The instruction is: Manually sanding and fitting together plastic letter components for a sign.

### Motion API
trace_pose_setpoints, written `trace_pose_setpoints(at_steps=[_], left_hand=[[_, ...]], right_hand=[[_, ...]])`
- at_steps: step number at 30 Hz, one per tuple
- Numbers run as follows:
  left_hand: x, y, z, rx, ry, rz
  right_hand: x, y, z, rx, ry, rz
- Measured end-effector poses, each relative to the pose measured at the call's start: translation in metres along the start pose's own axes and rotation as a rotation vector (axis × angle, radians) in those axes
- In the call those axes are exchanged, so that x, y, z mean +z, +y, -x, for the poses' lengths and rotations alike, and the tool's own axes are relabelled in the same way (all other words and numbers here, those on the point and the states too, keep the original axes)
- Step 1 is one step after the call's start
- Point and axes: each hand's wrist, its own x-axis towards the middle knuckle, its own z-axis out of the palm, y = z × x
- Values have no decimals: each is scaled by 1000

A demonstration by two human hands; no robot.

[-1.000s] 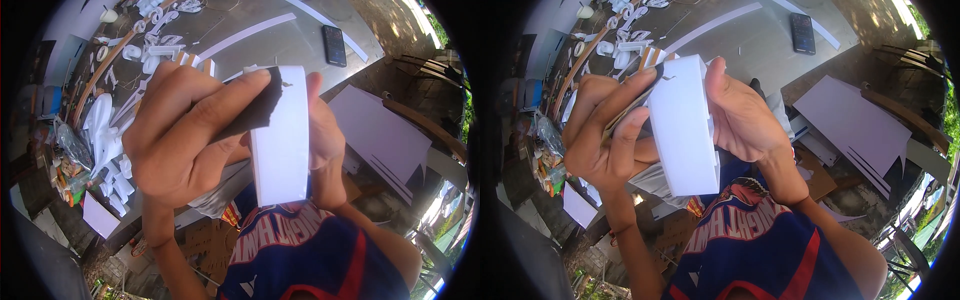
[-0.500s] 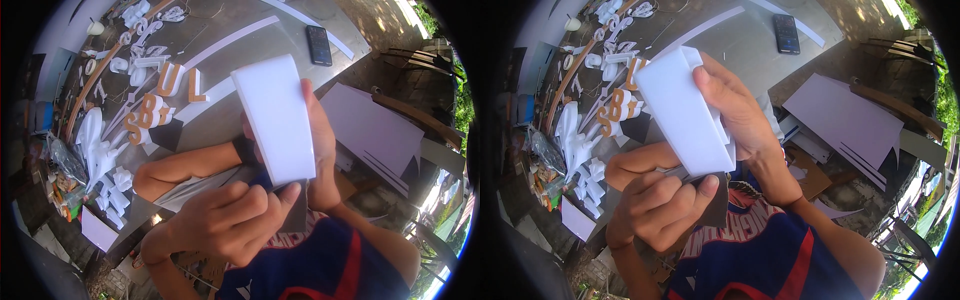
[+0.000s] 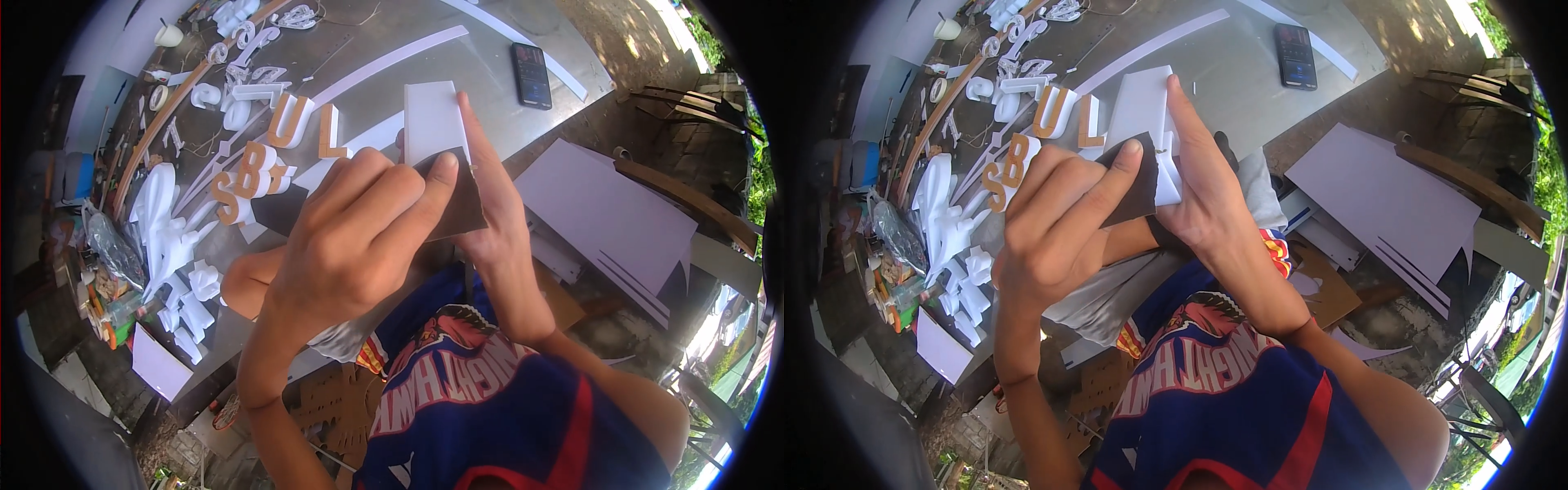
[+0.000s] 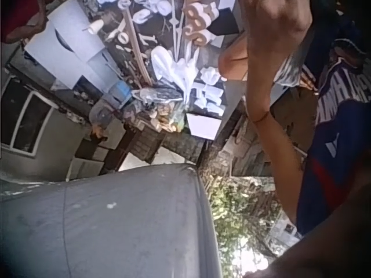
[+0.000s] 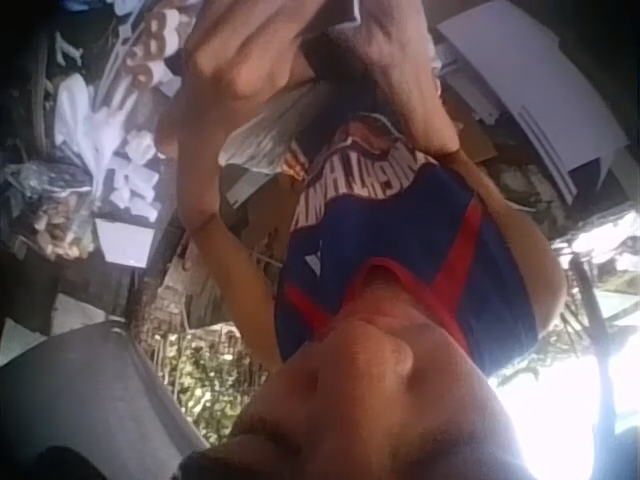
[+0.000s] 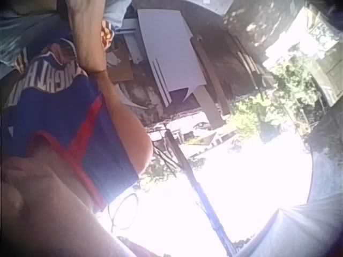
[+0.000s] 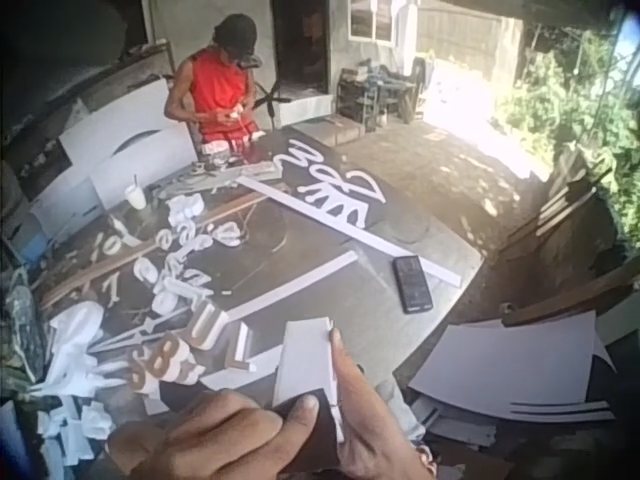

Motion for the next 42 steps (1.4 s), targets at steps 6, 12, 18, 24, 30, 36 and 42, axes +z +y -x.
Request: trace_pose_setpoints(at_steps=[6,12,18,24,30,36,42], left_hand=[[8,-16,0,-102,240,-1],[30,-8,8,-72,294,-7],[44,8,5,-92,346,-50],[43,37,5,-74,183,27],[43,29,6,-75,210,-21],[41,24,5,-72,273,-76],[34,11,4,-86,310,-61]], right_hand=[[-7,4,1,-24,-124,-232],[12,-2,11,47,-110,-401],[10,8,9,-76,-74,-284],[13,13,18,-29,-91,-224],[7,11,14,128,-116,-233],[17,18,15,3,-4,-177],[22,27,18,-86,29,-120]])
